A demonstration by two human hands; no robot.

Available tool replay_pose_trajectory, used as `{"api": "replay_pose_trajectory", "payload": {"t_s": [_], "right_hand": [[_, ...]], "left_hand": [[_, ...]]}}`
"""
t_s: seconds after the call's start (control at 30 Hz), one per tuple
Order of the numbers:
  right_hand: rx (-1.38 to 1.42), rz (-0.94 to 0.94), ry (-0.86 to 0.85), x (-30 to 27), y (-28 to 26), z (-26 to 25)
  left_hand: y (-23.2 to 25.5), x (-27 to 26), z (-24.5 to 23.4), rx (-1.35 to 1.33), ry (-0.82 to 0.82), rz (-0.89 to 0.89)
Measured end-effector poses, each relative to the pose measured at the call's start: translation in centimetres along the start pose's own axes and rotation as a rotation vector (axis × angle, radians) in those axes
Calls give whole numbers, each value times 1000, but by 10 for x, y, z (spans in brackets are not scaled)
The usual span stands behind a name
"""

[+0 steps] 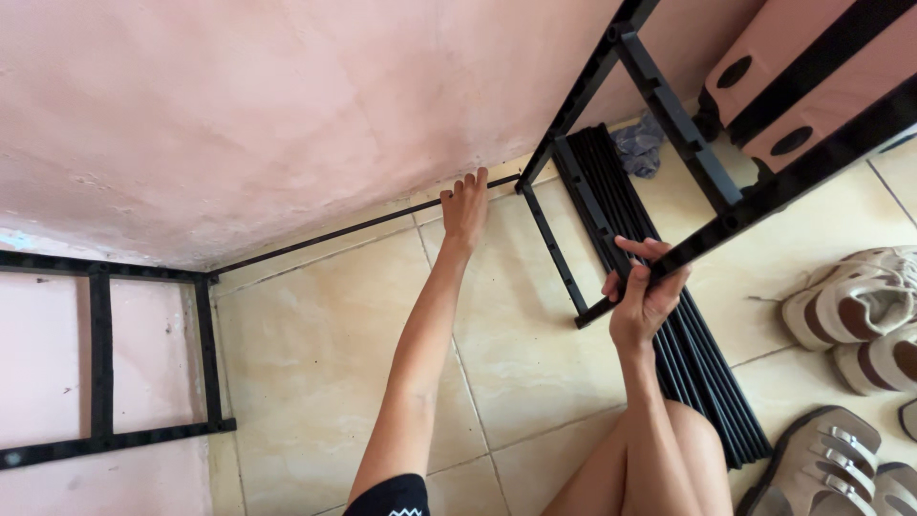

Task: The person assembles a black metal shoe rack by inserting horizontal rods into two vertical side frames. They sit on the floor, pick up rods one by one, and fit them into slots on the frames to form the rack structure.

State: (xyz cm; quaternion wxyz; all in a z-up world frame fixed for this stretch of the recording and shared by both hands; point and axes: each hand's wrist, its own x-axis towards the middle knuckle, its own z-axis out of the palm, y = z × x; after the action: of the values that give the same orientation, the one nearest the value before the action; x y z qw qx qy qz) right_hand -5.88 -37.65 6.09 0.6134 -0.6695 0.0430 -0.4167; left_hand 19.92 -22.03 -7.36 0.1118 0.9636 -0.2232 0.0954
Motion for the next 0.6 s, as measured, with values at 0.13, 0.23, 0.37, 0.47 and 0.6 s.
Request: {"api": "replay_pose_trajectory", "payload": {"t_s": [0.13, 0.23, 0.37, 0.47, 0.6], "right_hand": [[-11, 4, 5, 2, -4, 1], [-4, 2, 18, 2, -6, 1], [-15, 11, 47, 4, -6, 1], [-29, 8, 53, 2, -6, 2], [-40, -31, 26, 1, -6, 5]], "left_hand": [[0, 2, -5, -17, -16, -6], [1, 1, -4, -19, -53, -10], [2, -3, 2, -2, -78, -5], [4, -5, 8, 11, -56, 3], [1, -4, 16, 34, -21, 5]]}}
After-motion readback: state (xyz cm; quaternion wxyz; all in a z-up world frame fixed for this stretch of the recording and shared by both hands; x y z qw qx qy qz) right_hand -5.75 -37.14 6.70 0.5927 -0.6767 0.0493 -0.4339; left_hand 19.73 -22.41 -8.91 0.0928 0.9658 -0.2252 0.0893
